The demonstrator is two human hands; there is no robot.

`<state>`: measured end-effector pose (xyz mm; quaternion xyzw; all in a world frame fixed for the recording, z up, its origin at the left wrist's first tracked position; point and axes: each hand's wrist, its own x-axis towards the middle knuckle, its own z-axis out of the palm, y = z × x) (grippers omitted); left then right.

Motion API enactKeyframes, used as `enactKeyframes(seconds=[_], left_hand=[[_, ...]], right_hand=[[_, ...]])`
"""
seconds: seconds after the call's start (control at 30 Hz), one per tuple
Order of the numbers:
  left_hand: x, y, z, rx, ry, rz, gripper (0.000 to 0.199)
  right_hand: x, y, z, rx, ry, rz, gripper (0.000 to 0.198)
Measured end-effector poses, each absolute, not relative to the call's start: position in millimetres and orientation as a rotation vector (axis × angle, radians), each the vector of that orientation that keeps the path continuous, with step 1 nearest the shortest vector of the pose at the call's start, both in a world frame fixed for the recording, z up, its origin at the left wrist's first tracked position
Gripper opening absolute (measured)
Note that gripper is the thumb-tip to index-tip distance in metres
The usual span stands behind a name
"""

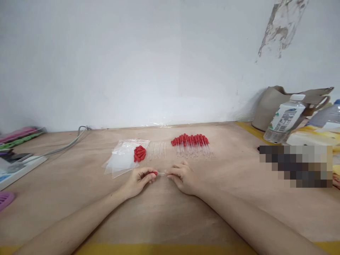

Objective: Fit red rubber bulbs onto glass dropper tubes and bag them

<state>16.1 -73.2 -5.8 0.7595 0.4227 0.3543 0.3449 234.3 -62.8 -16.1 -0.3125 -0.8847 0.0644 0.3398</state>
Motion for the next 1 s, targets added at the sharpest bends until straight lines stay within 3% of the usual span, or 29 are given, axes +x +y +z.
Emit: enactKeyframes(seconds=[0.4, 0.67, 1.0], left_hand=[[17, -76, -4, 2.177, 1.136, 0.833, 0.02], [16, -70, -13, 2.107, 1.182, 0.94, 0.027], [17, -72, -10, 1.987, 1.165, 0.948, 0.027]], right_hand=[[235, -64, -15, -0.875, -2.36, -0.043, 0.021], [236, -67, -13, -0.867, -2.235, 0.267, 0.014], [227, -68, -15, -0.785, -2.208, 0.235, 0.02]])
